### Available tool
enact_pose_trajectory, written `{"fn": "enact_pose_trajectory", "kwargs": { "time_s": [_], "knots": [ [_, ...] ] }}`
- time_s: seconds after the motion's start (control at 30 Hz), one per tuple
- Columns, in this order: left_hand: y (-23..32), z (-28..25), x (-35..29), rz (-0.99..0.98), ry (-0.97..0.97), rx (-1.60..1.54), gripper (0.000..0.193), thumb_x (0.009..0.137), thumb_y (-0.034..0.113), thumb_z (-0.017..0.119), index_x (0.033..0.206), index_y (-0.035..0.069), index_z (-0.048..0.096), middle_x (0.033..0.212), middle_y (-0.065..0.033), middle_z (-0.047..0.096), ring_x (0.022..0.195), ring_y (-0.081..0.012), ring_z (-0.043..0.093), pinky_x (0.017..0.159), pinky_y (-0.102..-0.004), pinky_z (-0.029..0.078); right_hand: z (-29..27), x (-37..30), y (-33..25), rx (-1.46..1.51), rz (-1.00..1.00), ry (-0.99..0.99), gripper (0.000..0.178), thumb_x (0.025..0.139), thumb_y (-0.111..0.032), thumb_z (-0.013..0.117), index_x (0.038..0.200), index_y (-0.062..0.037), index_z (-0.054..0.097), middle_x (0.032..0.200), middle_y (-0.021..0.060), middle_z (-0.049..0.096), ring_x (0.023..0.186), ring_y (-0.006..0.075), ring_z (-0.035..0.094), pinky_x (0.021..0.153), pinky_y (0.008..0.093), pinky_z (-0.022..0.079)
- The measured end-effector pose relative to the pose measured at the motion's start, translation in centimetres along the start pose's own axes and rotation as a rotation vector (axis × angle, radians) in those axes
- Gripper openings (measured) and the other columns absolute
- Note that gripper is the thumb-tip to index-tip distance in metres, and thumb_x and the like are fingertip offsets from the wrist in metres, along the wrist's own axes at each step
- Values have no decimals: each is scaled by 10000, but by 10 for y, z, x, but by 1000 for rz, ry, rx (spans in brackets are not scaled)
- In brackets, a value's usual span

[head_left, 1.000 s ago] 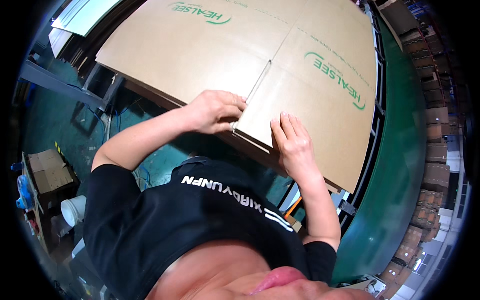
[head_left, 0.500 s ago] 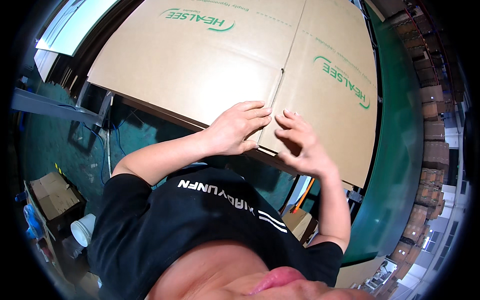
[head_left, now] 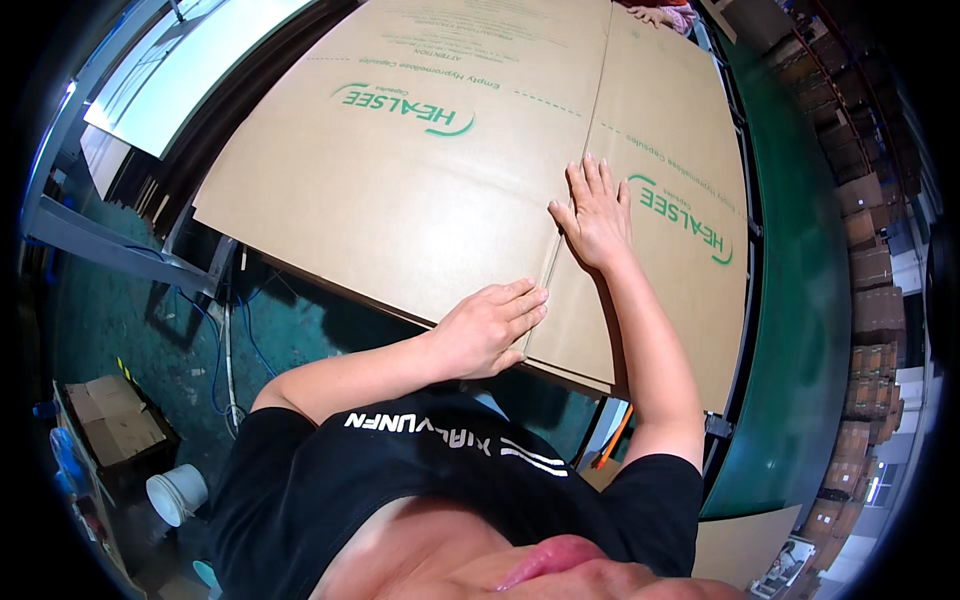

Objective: The person assembles flat cardboard sheets into boxes by folding the flaps and securing them with tape. The person repeatedly picks up sheets, folds the sides, and applies tape to the seams before moving to the next sheet.

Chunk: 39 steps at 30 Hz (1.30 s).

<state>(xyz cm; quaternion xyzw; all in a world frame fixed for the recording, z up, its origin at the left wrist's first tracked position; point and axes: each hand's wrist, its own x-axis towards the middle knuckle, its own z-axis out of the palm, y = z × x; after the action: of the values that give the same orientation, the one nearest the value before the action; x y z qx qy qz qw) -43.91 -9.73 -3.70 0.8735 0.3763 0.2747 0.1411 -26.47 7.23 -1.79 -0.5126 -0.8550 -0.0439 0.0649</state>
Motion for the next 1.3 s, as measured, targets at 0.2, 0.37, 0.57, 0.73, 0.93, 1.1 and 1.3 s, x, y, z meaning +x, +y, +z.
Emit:
{"fn": "enact_pose_trajectory", "kwargs": {
  "time_s": [0.2, 0.37, 0.57, 0.73, 0.93, 1.1, 1.3],
  "knots": [
    [-10, -2, 0, 10, 2, -52, 607, 714, 274, 733, 1226, -5, 563, 1368, -145, 489, 1321, -315, 402, 1062, -423, 370, -4, 8, -4, 19, -9, -62, 688, 905, -492, 462, 1452, -95, 333, 1549, 161, 209, 1445, 331, 135, 1149, 535, 76],
    [-8, -9, -11, 18, -25, -72, 589, 729, 296, 730, 1199, -17, 563, 1335, -160, 507, 1316, -329, 399, 1066, -421, 365, 20, 34, 26, 232, -347, 93, 725, 839, -369, 615, 1414, -29, 334, 1532, 221, 204, 1430, 363, 157, 1150, 517, 81],
    [-2, 59, -21, 106, 273, 14, 448, 788, 245, 671, 1123, -33, 562, 1218, -178, 549, 1218, -349, 463, 1056, -426, 376, 17, 72, 42, -50, -93, -87, 673, 944, -486, 429, 1410, -2, 391, 1478, 226, 331, 1373, 399, 272, 1138, 460, 206],
    [5, -25, -157, -11, 577, 122, 342, 716, 158, 667, 1010, 16, 570, 1134, -149, 565, 1119, -354, 525, 935, -459, 446, 111, 117, 187, 296, -92, 123, 635, 974, -455, 378, 1349, 56, 410, 1389, 300, 388, 1310, 421, 341, 1067, 463, 317],
    [1, -93, -413, -809, 742, 311, 377, 685, 113, 728, 1052, 73, 658, 1165, -122, 609, 1094, -313, 569, 932, -420, 467, 6, 67, 17, 63, 96, 77, 466, 970, -374, 448, 1016, 64, 600, 961, 279, 626, 858, 432, 598, 785, 481, 482],
    [66, -294, -552, -1000, 878, 664, 425, 740, 108, 714, 1157, 76, 636, 1257, -119, 590, 1173, -270, 555, 989, -401, 450, 11, 85, -174, 237, -197, 460, 428, 962, -353, 470, 1063, 49, 577, 1000, 258, 618, 880, 408, 598, 792, 466, 485],
    [186, -440, -640, -1031, 1162, 1235, 397, 834, 180, 652, 1202, 44, 595, 1192, -141, 626, 1057, -267, 614, 937, -396, 472, 68, 103, -483, 622, -691, 174, 398, 953, -327, 496, 1120, 30, 549, 1047, 234, 608, 907, 381, 599, 801, 448, 488]
  ]
}}
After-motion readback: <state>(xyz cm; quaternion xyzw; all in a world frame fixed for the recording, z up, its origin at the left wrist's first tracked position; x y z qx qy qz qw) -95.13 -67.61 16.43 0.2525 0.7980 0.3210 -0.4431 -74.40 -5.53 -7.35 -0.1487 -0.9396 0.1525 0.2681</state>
